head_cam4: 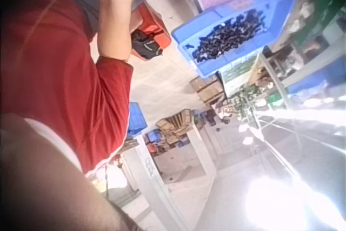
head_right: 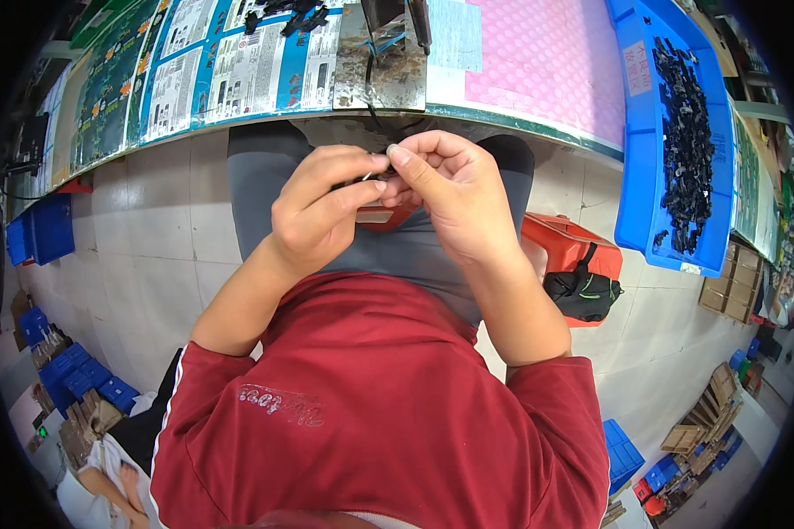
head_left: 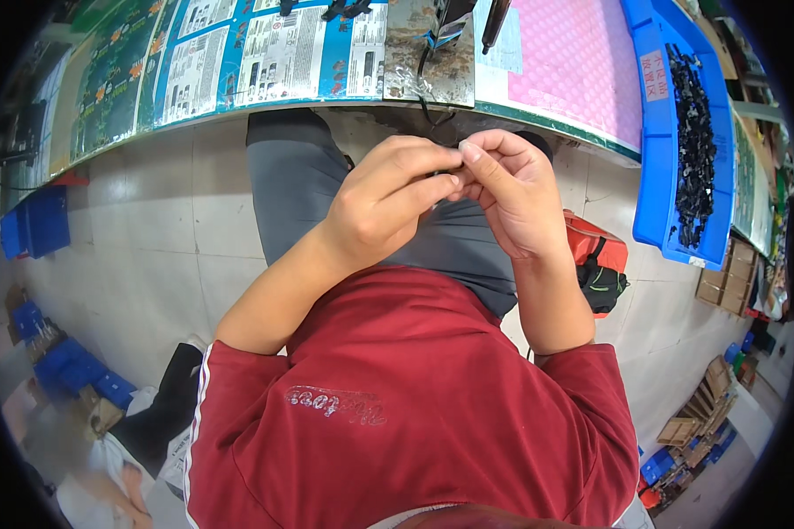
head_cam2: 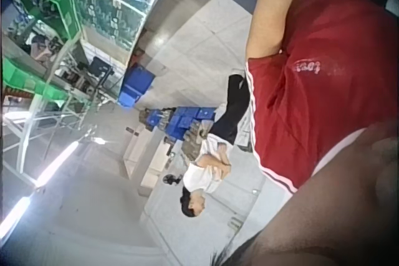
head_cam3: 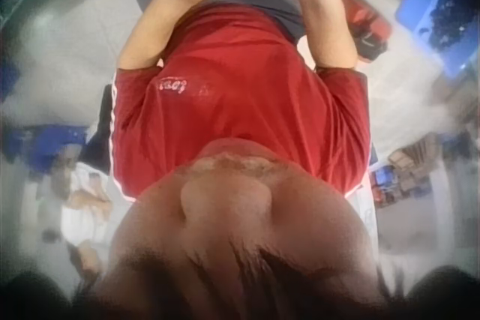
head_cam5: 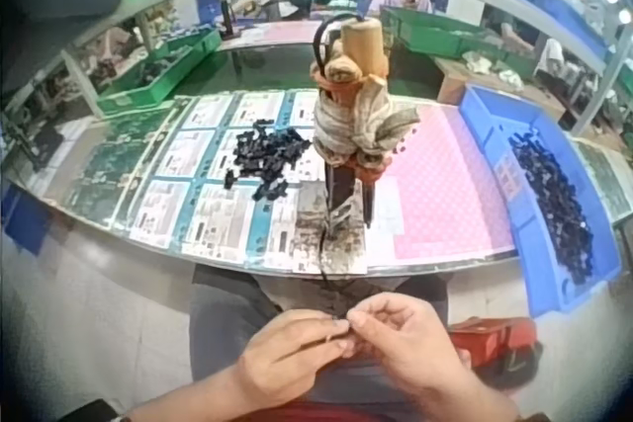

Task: The person assembles small black plastic components by hand using a workbench fixture.

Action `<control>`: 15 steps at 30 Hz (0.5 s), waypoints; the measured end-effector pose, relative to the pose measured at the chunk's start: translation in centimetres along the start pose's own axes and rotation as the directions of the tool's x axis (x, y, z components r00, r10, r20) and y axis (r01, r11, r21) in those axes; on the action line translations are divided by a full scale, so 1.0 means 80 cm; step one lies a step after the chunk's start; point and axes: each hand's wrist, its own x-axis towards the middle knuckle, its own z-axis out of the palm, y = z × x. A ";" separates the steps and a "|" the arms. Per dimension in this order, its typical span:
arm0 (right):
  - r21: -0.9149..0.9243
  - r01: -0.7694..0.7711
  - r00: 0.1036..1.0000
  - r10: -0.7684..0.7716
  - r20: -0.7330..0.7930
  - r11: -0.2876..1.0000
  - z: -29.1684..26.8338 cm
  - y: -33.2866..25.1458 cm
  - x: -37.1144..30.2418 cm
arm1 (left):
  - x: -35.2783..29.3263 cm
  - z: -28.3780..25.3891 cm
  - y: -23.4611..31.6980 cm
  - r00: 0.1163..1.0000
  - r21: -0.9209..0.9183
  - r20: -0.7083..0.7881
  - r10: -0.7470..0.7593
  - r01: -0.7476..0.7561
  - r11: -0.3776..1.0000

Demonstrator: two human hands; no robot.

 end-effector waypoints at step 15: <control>0.050 0.050 0.999 -0.050 -0.012 0.997 -0.033 0.000 0.032 | 0.006 0.035 -0.022 0.843 -0.287 -0.131 -0.522 0.471 0.834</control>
